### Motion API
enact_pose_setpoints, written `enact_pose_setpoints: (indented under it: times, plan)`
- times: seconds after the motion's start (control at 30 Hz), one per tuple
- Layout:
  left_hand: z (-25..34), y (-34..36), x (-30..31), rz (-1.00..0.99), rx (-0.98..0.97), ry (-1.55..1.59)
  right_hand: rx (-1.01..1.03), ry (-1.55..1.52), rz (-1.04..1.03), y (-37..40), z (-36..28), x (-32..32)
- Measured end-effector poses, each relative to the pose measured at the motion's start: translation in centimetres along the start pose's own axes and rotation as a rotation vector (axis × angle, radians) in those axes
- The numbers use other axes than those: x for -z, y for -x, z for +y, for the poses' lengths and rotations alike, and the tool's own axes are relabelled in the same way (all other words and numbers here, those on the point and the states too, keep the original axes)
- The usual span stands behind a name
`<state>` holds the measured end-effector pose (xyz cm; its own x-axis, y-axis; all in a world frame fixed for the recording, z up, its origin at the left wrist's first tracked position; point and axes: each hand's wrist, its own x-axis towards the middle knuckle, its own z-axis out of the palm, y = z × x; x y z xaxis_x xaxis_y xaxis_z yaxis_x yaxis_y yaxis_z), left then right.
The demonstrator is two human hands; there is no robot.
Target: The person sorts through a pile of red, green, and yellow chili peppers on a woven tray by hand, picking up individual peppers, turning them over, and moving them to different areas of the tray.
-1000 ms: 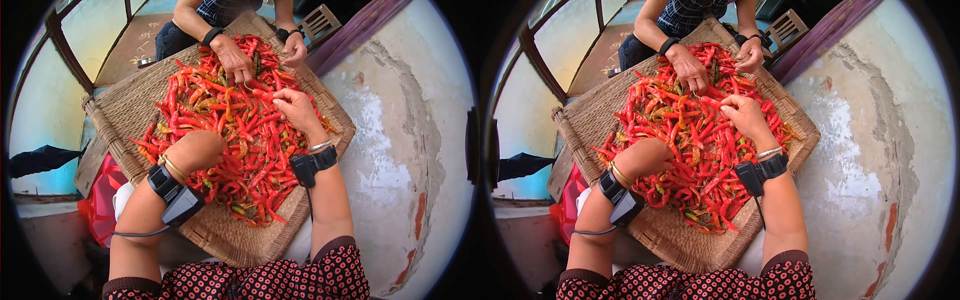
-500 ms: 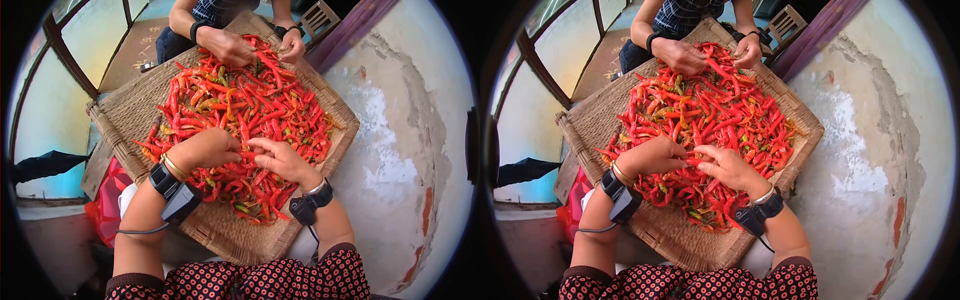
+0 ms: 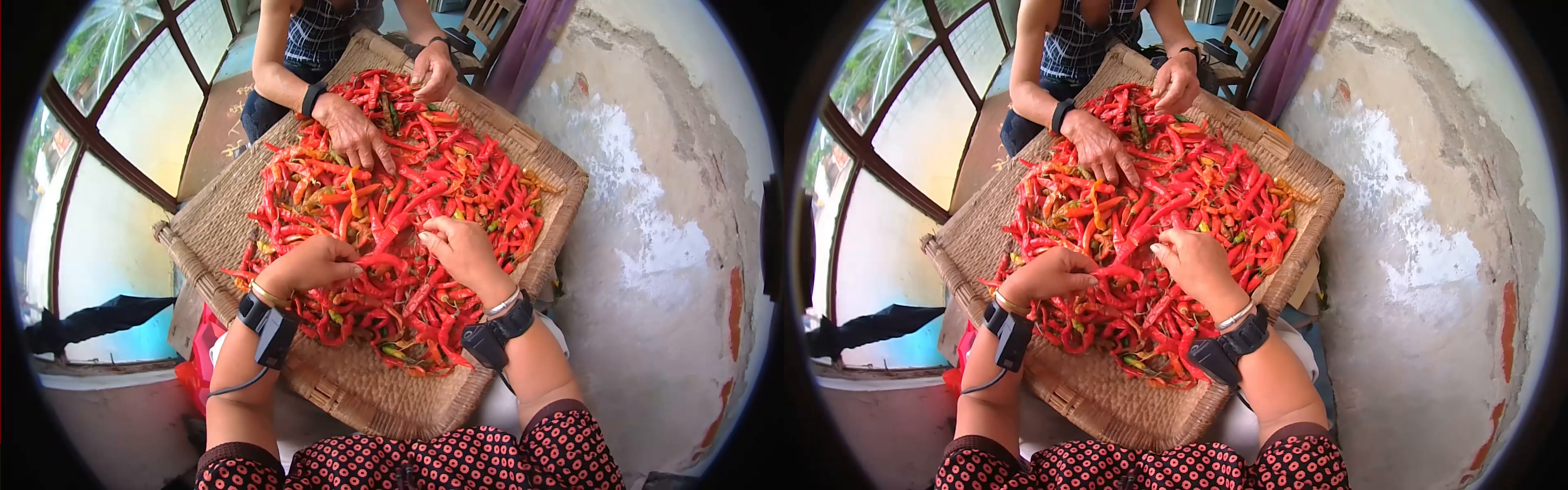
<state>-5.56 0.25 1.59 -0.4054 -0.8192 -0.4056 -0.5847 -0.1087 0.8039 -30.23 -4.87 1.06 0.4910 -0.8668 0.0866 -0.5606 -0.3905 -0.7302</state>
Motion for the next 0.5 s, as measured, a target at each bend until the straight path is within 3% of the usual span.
enact_pose_setpoints:
  times: [0.1,0.37,0.5]
  plan:
    - [-0.9,-0.1,0.5,0.084,0.039,0.155,-0.021,0.226,-0.007,-0.1,-0.1,0.2]
    - [1.0,0.0,0.5,0.192,0.084,0.296,0.007,0.221,0.098,0.1,0.3,-0.9]
    - [2.1,-1.9,1.5,0.281,0.038,0.171,0.035,0.234,0.086,0.1,0.4,-1.7]
